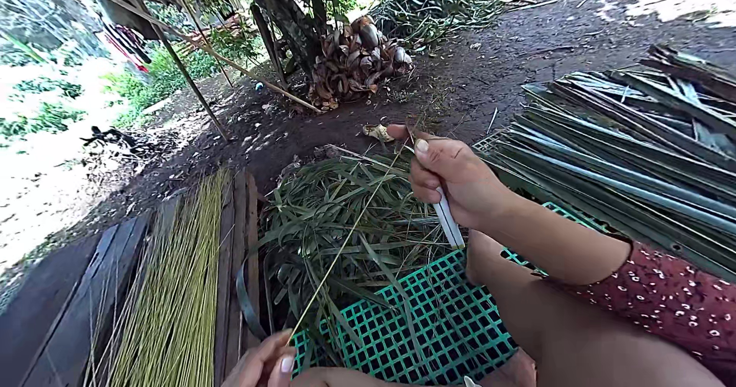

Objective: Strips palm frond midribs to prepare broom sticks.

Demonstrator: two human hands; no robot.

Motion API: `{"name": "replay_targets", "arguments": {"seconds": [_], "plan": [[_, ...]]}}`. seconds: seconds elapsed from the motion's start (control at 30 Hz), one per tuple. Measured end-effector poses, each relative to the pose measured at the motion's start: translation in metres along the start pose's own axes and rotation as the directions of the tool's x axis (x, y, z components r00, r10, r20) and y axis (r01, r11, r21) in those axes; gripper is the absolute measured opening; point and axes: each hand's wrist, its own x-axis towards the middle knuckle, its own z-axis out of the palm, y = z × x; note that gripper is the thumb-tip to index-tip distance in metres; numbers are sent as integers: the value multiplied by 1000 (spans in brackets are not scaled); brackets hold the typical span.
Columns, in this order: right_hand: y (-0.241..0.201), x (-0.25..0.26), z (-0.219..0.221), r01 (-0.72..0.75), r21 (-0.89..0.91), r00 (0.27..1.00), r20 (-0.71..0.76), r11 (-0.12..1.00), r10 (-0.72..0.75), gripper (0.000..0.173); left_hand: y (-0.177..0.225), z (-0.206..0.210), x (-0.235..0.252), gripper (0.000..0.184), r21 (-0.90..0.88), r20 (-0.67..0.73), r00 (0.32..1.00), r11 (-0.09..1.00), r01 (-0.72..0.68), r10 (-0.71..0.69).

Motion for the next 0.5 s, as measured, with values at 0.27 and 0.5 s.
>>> {"name": "replay_targets", "arguments": {"seconds": [0.27, 0.5], "plan": [[7, -15, 39, -116, -43, 944, 305, 992, 123, 39, 59, 25, 58, 26, 247, -296, 921, 952, -180, 251], [-3, 14, -9, 55, -50, 995, -80, 997, -59, 38, 23, -24, 25, 29, 359, -161, 971, 927, -111, 178]]}}
